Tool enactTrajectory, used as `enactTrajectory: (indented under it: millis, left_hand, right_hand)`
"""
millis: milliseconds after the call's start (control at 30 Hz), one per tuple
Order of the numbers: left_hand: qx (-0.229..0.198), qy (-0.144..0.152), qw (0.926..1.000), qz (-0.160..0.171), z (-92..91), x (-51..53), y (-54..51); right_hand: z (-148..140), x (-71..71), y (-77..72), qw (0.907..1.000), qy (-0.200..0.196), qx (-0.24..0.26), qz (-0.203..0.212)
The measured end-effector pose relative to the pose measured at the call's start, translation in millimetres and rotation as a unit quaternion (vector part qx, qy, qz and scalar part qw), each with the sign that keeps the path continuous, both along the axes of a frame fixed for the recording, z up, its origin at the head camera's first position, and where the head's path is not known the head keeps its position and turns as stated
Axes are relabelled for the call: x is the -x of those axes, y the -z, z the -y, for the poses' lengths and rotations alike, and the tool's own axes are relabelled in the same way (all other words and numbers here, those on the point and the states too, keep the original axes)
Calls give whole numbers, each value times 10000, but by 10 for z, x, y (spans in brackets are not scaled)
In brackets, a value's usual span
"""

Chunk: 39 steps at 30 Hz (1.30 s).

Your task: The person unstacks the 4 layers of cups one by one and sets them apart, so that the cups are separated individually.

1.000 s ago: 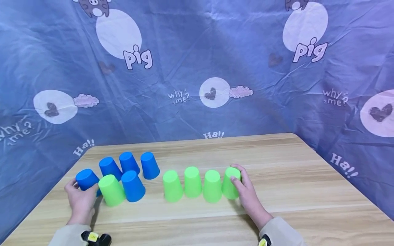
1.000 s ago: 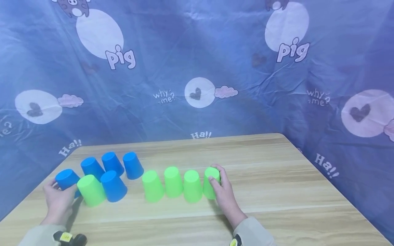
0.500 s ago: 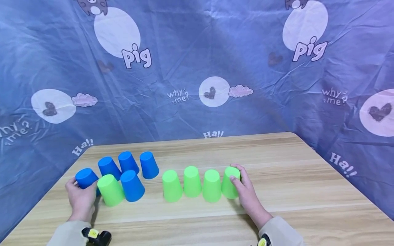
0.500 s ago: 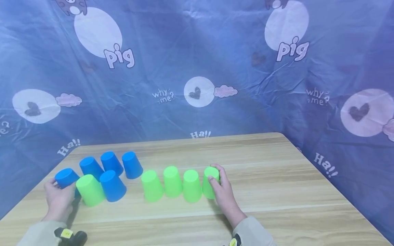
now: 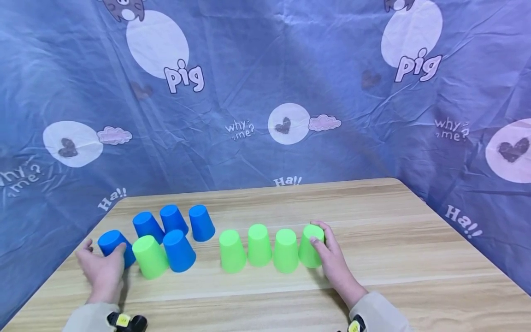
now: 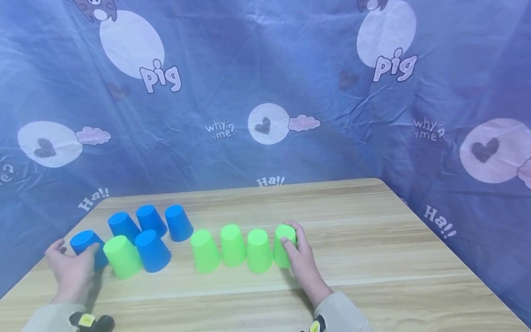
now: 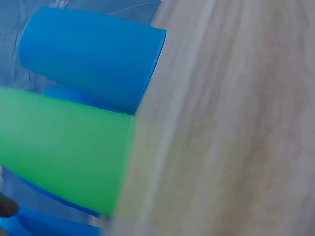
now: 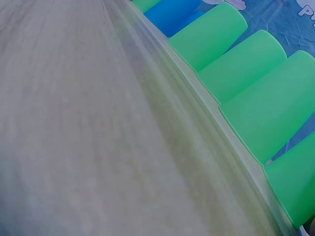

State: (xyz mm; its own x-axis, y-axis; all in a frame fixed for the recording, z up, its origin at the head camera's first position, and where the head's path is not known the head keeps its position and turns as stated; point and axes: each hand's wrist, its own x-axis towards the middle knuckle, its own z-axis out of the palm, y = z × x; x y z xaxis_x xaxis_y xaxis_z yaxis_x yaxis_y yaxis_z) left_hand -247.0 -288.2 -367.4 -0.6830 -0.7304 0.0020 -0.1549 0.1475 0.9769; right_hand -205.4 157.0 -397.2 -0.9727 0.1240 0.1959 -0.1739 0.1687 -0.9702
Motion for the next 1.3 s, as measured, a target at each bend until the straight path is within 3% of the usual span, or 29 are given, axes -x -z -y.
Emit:
enactTrajectory:
  millis: [100, 167, 233, 300, 433, 500, 567, 800, 1100, 1300]
  left_hand:
    - [456, -62, 9970, -617, -120, -73, -148]
    - [874, 32, 9903, -1079, -259, -126, -263]
    - [1330, 257, 9771, -1642, -433, -175, -371]
    - [1808, 625, 9582, -2126, -614, -222, -455]
    - [2197, 1717, 9254, -2567, -971, -321, -559]
    - [2073, 2193, 9185, -2556, -1118, -358, -570]
    - [1805, 2572, 9163, -2483, -1239, -387, -561]
    - [1282, 3474, 9077, -1974, -1521, -412, -442]
    - [682, 4114, 9027, -1058, -1727, -380, -231]
    - [304, 4269, 9008, -736, -1786, -335, -108]
  right_hand:
    - [-1, 0, -3, 10000, -20, -31, 14]
    - [-1, 0, -4, 10000, -4, -57, 30]
    - [-1, 0, -5, 10000, 23, -89, 38]
    - [-1, 0, -5, 9999, 56, -109, 44]
    - [-5, 3, 6, 9999, 76, -77, 8]
    - [0, 4, 9, 10000, 54, -61, 0]
    - [5, 4, 11, 10000, 41, -65, 0]
    - [-6, -5, -2, 9999, 41, -89, 28]
    - [-3, -2, -12, 9999, 25, -113, 23]
    - [-2, -4, -14, 9999, 43, -111, 24]
